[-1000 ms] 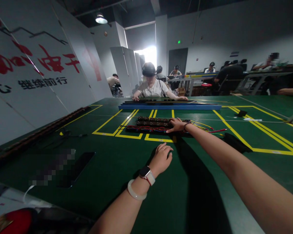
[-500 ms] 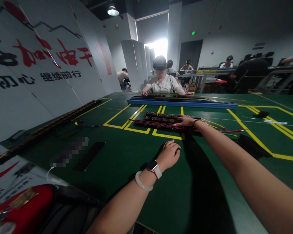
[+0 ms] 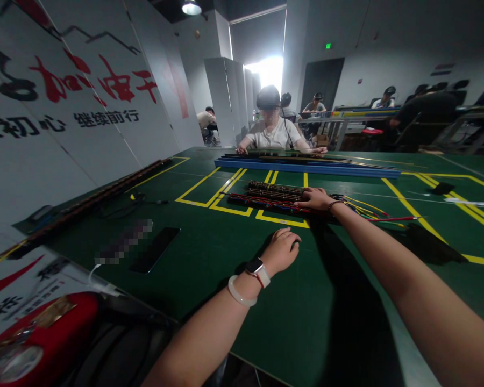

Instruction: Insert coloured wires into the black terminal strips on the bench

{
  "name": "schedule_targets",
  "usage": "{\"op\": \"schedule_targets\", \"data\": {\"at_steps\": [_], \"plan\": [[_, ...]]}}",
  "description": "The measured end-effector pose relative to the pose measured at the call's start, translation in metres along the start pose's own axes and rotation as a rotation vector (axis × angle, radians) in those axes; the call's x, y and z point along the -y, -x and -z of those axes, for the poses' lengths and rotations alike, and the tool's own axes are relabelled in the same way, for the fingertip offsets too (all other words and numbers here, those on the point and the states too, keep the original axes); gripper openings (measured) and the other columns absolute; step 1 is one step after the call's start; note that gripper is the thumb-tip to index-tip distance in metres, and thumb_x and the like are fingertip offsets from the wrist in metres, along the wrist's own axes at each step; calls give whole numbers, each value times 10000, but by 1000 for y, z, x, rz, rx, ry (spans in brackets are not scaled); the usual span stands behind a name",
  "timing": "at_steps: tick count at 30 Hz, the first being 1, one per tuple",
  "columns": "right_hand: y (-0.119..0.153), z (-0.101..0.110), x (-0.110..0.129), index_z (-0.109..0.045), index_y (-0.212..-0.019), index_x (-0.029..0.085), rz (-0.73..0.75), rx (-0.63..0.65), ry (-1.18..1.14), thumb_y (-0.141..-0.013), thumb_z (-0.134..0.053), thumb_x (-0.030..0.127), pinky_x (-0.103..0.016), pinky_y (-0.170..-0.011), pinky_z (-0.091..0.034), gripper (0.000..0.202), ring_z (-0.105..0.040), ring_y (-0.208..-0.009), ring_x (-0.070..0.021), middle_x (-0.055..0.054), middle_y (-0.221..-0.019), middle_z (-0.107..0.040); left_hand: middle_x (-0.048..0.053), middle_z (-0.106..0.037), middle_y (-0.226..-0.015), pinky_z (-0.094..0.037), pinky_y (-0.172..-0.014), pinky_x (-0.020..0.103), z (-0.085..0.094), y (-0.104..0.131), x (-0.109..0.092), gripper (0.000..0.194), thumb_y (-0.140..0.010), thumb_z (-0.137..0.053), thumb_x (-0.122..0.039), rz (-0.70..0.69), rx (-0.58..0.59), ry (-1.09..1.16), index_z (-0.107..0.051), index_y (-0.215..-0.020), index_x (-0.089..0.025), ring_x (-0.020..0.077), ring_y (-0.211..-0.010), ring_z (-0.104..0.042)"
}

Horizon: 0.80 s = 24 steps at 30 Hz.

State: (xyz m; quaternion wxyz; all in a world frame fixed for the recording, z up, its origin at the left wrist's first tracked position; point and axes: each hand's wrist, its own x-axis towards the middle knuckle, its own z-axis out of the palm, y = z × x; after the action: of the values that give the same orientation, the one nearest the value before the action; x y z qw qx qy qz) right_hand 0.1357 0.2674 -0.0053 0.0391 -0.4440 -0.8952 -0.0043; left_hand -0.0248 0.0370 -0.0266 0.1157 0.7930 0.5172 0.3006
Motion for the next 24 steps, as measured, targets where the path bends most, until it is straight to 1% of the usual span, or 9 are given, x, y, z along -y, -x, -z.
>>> {"op": "schedule_targets", "data": {"at_steps": [5, 8, 10, 14, 18, 21, 24], "plan": [[29, 0, -9, -650, -890, 191, -42, -39, 7, -759, -367, 719, -479, -994, -209, 613, -418, -1153, -306, -113, -1272, -484, 52, -607, -1103, -329, -1035, 400, 3, 1, -1, 244, -859, -411, -222, 16, 28, 3, -602, -1011, -205, 207, -1209, -418], [57, -1, -24, -647, -833, 188, -77, -66, 23, -757, -364, 713, -485, -987, -214, 601, -441, -1127, -302, -108, -1273, -485, 47, -609, -1107, -326, -1037, 408, 4, 1, -1, 246, -861, -409, -228, 20, 43, 4, -603, -1010, -208, 209, -1213, -415], [80, 0, -37, -640, -810, 191, -103, -71, 41, -755, -356, 713, -494, -976, -223, 597, -463, -1096, -299, -108, -1259, -495, 46, -616, -1090, -319, -1044, 400, 5, 1, -1, 248, -861, -407, -228, 11, 45, 0, -605, -1009, -202, 205, -1211, -417], [138, 4, -65, -630, -746, 205, -176, -70, 66, -745, -341, 730, -502, -971, -229, 599, -471, -1077, -303, -94, -1229, -517, 56, -621, -1080, -318, -1045, 392, 4, 2, -2, 251, -862, -408, -229, 4, 59, -10, -609, -1007, -187, 206, -1207, -422], [204, 10, -97, -600, -635, 208, -268, -93, 84, -738, -361, 736, -478, -926, -281, 589, -484, -1050, -303, -88, -1188, -541, 56, -621, -1079, -320, -1042, 383, 4, 2, -3, 248, -862, -409, -226, -11, 53, -13, -613, -998, -190, 200, -1199, -429], [254, 15, -119, -591, -614, 200, -354, -86, 97, -755, -371, 718, -463, -873, -301, 581, -527, -958, -288, -98, -1114, -571, 55, -619, -1082, -321, -1043, 369, 3, 0, -4, 241, -861, -414, -224, -18, 43, -16, -616, -989, -196, 194, -1196, -433], [301, 24, -133, -587, -607, 192, -458, -89, 107, -753, -360, 728, -436, -840, -318, 599, -534, -933, -271, -90, -1129, -557, 57, -612, -1095, -324, -1041, 377, 2, -2, -4, 238, -856, -420, -225, -12, 49, -12, -616, -989, -200, 200, -1194, -438]]}}
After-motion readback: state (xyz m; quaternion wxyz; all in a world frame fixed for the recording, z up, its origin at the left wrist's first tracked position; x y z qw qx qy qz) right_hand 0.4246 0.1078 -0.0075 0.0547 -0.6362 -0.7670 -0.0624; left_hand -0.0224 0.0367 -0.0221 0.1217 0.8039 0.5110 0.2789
